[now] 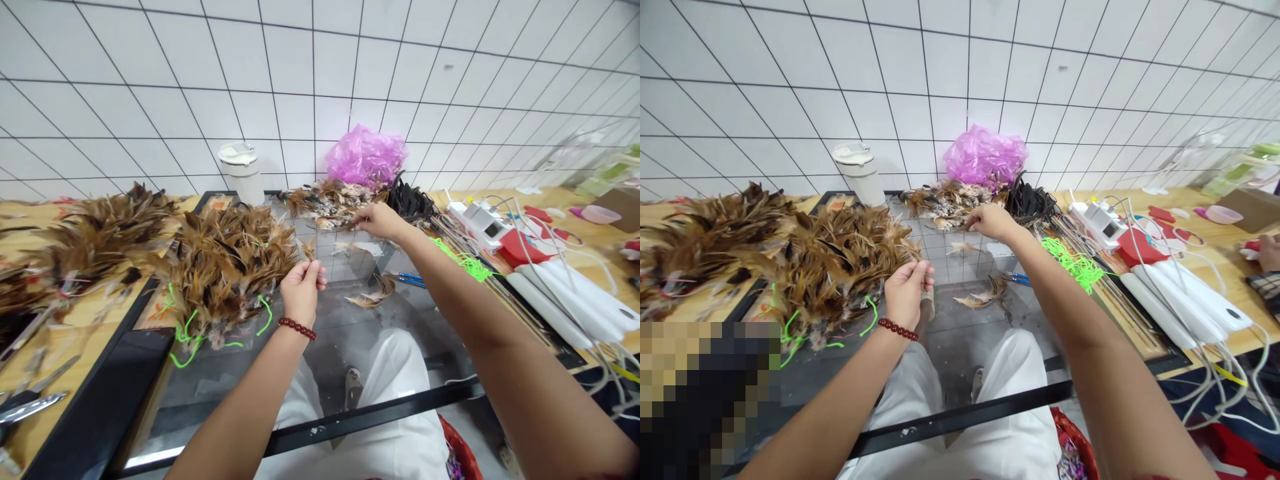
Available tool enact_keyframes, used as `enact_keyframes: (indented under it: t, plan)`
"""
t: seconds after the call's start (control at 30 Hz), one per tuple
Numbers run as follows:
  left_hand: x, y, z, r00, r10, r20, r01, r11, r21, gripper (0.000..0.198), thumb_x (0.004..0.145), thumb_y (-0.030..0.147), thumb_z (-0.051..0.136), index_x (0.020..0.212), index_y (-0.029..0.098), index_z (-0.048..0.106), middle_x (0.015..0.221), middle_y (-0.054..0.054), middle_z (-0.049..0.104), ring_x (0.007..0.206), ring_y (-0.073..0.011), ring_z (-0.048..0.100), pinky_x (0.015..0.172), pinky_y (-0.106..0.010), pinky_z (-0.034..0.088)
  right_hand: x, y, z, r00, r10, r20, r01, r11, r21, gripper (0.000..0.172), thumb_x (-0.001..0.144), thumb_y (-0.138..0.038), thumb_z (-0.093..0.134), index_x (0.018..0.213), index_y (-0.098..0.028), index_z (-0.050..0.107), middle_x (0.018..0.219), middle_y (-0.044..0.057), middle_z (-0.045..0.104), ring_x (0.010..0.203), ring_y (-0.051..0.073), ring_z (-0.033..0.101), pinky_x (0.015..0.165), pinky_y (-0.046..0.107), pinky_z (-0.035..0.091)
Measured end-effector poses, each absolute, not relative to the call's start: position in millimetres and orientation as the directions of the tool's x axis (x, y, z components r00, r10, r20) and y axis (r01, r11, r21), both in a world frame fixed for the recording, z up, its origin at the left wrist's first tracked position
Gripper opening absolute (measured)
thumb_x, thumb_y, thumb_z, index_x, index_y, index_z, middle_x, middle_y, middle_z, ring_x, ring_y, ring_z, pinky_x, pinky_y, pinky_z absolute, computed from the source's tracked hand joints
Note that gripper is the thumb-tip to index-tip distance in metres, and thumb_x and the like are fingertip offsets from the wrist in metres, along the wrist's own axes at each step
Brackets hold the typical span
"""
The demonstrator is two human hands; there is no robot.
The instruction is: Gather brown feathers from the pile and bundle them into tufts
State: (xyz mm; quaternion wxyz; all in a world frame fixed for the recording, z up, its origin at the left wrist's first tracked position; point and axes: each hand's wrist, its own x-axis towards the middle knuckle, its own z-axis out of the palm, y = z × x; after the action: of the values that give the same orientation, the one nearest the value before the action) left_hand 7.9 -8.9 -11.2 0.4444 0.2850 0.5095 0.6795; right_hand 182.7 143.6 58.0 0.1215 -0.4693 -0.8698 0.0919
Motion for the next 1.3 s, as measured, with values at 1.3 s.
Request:
enact_keyframes:
  t: [1.3]
  plan:
    - [11,-7,-15,-0.434,0.899,-0.062,-0.327,-0.093,0.940,0.022,0.068,0.034,0.068,0.069,0.013,0.061,0.063,-0.001,0.062,0.045,-0.0054,0.050,0.041,-0.017,0.039,119,129,61,-0.367,0.917,0.160,0.902,0.392,-0.179,0.028,0.083,-0.037,0.053,0.096,-0.020,0.070,0.098,0.010,0.070,0.095,0.025,0.062,0.082,0.033,0.045]
